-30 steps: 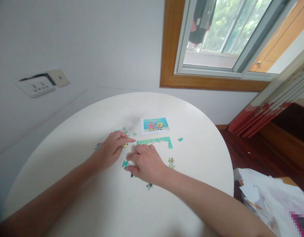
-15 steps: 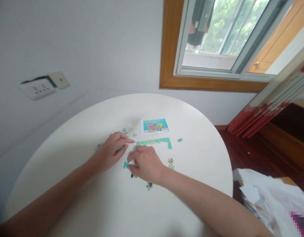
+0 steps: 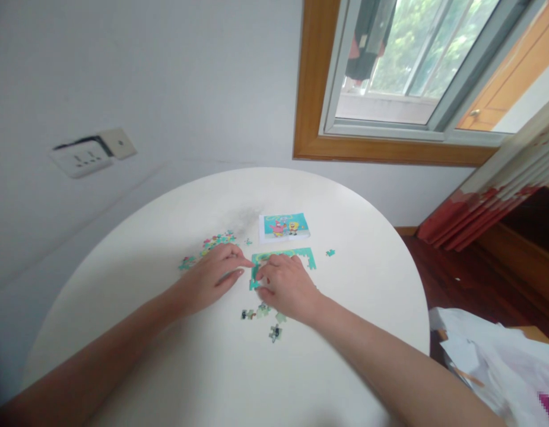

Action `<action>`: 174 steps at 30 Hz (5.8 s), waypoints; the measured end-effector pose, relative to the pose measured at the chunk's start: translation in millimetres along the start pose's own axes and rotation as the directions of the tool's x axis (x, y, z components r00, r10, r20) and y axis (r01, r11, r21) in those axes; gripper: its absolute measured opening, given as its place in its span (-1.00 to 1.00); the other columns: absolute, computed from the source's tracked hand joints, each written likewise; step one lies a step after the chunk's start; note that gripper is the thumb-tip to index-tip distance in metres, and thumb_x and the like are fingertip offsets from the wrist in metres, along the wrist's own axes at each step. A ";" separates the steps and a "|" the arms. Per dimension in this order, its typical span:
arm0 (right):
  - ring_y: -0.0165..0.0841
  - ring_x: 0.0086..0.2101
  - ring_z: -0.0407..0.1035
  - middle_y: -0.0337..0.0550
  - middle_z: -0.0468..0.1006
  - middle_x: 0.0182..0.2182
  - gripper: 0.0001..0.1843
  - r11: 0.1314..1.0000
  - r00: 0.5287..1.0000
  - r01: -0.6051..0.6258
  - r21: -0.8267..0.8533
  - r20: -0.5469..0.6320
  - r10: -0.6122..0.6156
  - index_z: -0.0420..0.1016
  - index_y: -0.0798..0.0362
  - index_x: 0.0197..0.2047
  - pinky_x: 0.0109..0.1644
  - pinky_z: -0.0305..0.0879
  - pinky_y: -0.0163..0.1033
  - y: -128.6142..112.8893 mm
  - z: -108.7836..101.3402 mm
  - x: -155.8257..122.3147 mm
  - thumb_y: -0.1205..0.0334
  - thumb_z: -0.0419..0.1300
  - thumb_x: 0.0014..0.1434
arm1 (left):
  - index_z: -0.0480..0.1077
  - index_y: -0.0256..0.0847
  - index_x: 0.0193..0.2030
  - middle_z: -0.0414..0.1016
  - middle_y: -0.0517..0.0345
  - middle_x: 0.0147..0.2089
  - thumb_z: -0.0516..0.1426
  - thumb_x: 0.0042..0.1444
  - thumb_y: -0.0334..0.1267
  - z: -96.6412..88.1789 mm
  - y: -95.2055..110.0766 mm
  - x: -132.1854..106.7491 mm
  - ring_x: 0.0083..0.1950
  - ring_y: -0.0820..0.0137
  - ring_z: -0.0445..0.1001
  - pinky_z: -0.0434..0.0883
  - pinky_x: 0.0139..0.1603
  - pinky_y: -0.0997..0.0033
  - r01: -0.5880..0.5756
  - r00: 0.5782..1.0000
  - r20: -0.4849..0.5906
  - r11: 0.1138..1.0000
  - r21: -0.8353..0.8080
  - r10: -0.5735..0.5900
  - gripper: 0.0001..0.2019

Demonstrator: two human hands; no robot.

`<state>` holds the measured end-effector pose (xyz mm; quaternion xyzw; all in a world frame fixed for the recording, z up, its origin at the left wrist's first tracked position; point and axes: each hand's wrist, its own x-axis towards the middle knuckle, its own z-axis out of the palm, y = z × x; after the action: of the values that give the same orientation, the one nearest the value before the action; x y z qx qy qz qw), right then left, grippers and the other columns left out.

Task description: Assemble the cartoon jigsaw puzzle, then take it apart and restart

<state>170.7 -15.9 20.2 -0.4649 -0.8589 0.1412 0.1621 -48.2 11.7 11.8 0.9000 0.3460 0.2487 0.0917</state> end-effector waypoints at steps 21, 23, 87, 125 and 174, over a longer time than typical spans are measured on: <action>-0.24 -0.14 0.38 -0.14 0.50 -0.22 -0.80 0.999 1.000 -0.021 -0.041 0.003 0.021 0.53 0.00 -0.17 -0.11 0.07 -0.15 1.2 1.3 1.9 0.14 0.26 0.14 | 0.47 -0.17 -0.11 0.37 0.06 -0.13 0.05 0.22 -0.39 -1.5 2.8 0.0 -0.06 0.26 0.32 0.26 0.01 0.22 0.004 0.995 0.096 0.998 0.061 -0.010 -0.80; -0.24 -0.14 0.38 -0.14 0.50 -0.21 -0.80 0.999 1.000 -0.025 -0.043 0.006 0.026 0.53 0.00 -0.17 -0.12 0.07 -0.15 0.6 0.5 2.1 0.13 0.26 0.14 | 0.47 -0.17 -0.12 0.37 0.06 -0.13 0.05 0.22 -0.40 -1.5 2.7 -0.3 -0.05 0.27 0.32 0.27 0.01 0.22 0.003 0.996 0.092 0.999 0.055 -0.009 -0.80; -0.23 -0.25 0.45 0.09 0.54 -0.19 -0.74 0.834 0.865 -0.487 -0.259 -0.013 0.501 0.60 0.15 -0.18 -0.17 0.28 -0.22 97.5 -70.3 -22.3 0.21 0.17 0.13 | 0.41 -0.12 -0.06 0.38 0.08 -0.07 0.01 0.23 -0.38 2.1 -4.9 -0.6 0.02 0.29 0.35 0.28 0.08 0.29 -0.004 0.998 0.058 0.999 0.040 0.002 -0.78; -0.42 -0.49 0.39 -0.34 0.51 -0.48 -0.68 0.847 0.927 -0.353 0.398 0.270 0.259 0.20 -0.01 -0.22 -0.43 0.20 -0.36 82.4 -60.8 -35.0 0.27 0.27 0.02 | 0.42 -0.10 -0.06 0.39 0.08 -0.05 0.01 0.23 -0.31 2.8 -3.6 1.6 0.03 0.26 0.35 0.28 0.09 0.26 -0.010 0.993 0.116 0.998 0.055 0.003 -0.78; -0.45 -0.48 0.31 -0.29 0.49 -0.47 -0.79 0.910 0.930 -0.329 0.251 0.251 0.267 0.43 0.06 -0.23 -0.44 0.17 -0.36 86.1 -60.6 -34.2 0.19 0.25 0.03 | 0.43 -0.13 -0.06 0.38 0.06 -0.05 -0.03 0.28 -0.29 1.9 -4.3 0.1 0.03 0.28 0.35 0.28 0.11 0.26 -0.005 0.992 0.124 0.999 0.050 -0.001 -0.77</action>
<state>278.0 6.2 36.2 -0.5446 -0.7597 0.3369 0.1126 -49.6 15.0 8.8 0.9161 0.3448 0.1837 0.0899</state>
